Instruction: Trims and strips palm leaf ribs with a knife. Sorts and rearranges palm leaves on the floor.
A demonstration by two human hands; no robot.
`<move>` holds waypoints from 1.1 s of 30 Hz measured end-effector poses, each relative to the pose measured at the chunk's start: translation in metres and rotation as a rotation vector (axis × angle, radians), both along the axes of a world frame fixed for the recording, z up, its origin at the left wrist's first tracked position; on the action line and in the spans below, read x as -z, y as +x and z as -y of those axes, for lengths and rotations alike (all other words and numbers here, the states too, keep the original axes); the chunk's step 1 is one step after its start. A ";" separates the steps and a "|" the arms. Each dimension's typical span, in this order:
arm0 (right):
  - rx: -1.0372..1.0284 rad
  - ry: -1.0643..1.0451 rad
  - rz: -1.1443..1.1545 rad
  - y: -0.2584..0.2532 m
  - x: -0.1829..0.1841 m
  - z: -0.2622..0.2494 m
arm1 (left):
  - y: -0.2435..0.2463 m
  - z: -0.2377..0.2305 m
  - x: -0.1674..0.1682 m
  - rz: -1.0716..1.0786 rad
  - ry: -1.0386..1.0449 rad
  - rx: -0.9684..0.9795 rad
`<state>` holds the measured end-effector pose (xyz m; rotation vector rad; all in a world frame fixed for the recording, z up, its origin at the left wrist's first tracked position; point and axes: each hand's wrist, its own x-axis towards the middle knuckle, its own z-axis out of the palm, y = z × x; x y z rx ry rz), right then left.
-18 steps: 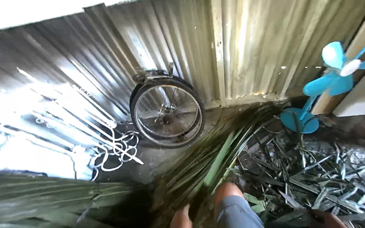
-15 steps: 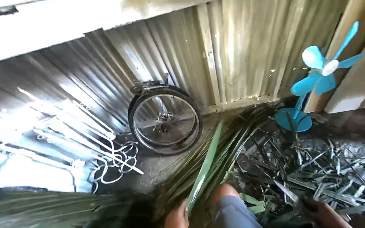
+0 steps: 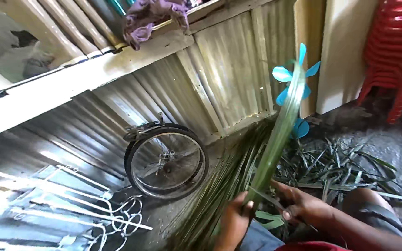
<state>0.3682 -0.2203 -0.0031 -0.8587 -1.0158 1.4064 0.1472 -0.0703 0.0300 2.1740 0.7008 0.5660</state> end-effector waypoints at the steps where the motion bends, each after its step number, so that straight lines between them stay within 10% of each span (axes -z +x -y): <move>1: -0.002 0.019 -0.037 -0.005 -0.002 0.000 | 0.010 0.003 0.003 0.033 -0.025 0.063; 11: 0.428 0.110 -0.130 0.011 -0.018 0.029 | 0.035 0.007 0.011 0.066 -0.166 0.284; 27: 0.333 0.055 -0.143 -0.014 0.001 0.020 | 0.065 0.035 0.007 0.242 0.018 0.160; 33: 0.364 0.177 0.065 -0.008 0.011 0.021 | 0.057 0.030 0.004 0.242 -0.413 0.220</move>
